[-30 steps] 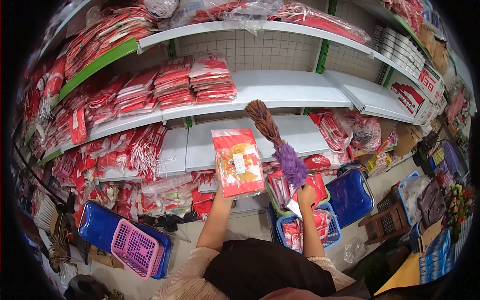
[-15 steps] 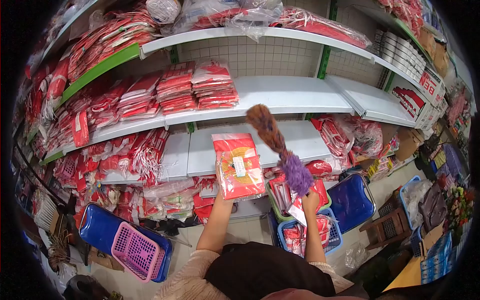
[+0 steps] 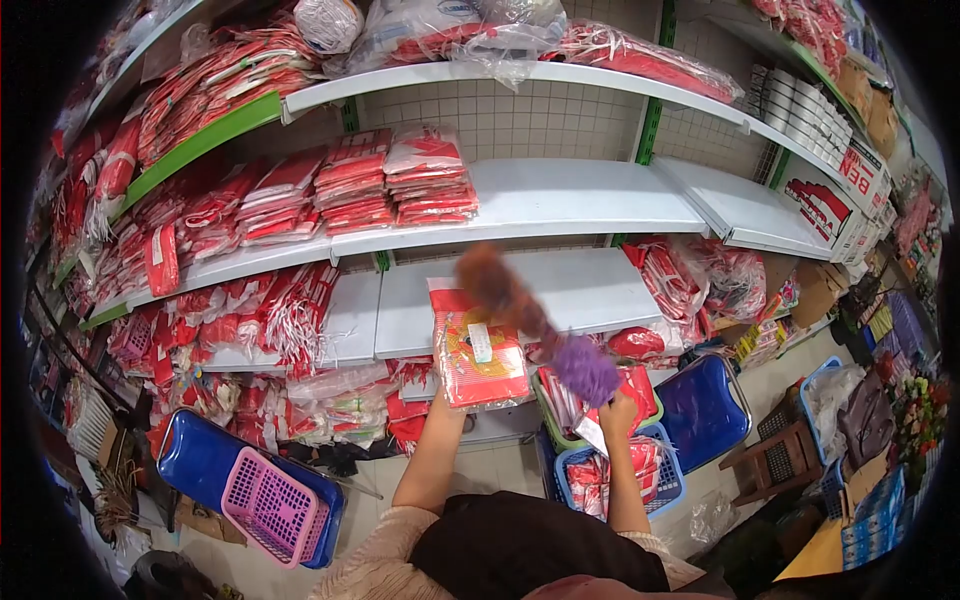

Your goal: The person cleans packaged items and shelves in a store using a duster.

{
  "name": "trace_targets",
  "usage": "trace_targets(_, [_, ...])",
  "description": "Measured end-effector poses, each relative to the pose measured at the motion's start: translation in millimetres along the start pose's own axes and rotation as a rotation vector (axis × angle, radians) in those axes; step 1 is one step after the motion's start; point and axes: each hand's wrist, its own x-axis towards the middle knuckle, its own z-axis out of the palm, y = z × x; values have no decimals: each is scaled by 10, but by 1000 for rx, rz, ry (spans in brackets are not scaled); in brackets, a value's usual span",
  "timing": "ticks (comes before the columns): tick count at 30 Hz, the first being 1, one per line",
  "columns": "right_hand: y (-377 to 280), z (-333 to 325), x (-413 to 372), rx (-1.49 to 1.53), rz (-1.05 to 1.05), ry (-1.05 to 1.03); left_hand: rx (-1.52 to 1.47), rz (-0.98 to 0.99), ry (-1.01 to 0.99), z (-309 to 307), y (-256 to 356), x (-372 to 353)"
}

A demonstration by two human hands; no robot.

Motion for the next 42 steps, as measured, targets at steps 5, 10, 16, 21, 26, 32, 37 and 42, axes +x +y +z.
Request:
trace_targets(5, [60, 216, -76, -58, -209, -34, 4, 4, 1, 15, 30, -20])
trace_targets(10, [-224, 271, 3, -81, 80, -63, 13, 9, 9, 25, 71, -45])
trace_targets(16, [-578, 13, 513, 134, 138, 66, 22, 21, 21, -6, 139, -108])
trace_targets(21, [-1351, -458, 1224, 38, -67, -22, 37, 29, 33, -14, 202, -136])
trace_targets(26, [-1903, -371, 1843, -156, -219, -108, 51, 37, 42, -25, 247, -168])
trace_targets(32, [-2171, -37, 2399, -160, -245, -204, 50, 47, 53, -27, 274, -161])
trace_targets(37, [-2460, -233, 1958, -62, -398, 332, 49, 60, 58, -4, 304, -127])
trace_targets(42, [-2570, -178, 1144, 458, -334, 59, 48, 84, 67, -21, 350, -95])
